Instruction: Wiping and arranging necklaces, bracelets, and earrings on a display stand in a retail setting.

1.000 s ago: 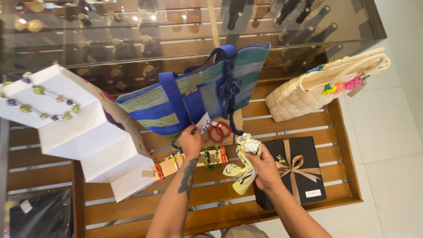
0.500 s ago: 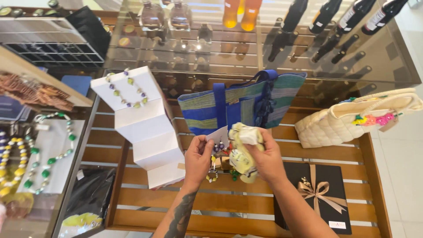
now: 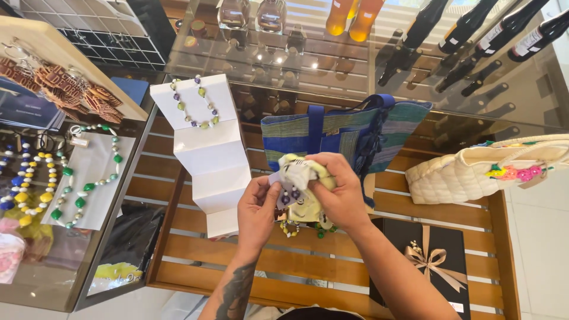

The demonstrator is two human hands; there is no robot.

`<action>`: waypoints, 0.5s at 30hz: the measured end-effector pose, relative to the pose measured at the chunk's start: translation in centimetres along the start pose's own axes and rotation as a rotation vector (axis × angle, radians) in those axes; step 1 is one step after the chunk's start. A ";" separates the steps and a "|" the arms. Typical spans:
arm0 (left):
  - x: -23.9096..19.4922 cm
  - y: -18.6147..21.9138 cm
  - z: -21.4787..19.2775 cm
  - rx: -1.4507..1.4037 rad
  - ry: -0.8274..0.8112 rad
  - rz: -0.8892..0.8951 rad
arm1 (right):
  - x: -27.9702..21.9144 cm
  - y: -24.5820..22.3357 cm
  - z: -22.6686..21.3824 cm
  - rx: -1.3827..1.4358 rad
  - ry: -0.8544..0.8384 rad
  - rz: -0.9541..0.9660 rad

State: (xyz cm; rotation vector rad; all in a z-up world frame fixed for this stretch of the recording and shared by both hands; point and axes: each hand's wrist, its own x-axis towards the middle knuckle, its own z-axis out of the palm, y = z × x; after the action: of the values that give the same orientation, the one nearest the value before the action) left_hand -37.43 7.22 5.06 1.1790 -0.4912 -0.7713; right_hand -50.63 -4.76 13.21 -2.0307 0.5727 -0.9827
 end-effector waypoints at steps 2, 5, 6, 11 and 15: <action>0.1 0.5 -0.3 -0.014 0.005 0.032 | -0.2 0.9 -0.1 0.111 0.049 0.130; 0.5 0.6 -0.6 -0.032 0.021 0.071 | -0.7 2.0 0.0 0.277 0.060 0.263; 0.4 0.5 -0.8 -0.035 0.029 0.078 | -1.1 2.2 0.1 0.331 0.024 0.267; 0.9 0.5 -1.5 -0.052 0.066 0.071 | -1.1 3.2 0.2 0.203 -0.060 0.300; 1.1 -0.2 -3.1 -0.115 0.097 0.093 | -1.8 6.0 -0.7 0.080 -0.081 0.245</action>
State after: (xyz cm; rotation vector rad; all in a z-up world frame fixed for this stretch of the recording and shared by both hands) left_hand -34.59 8.31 3.82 1.0735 -0.4127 -0.6504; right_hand -52.62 -7.44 7.84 -1.8685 0.7086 -0.7619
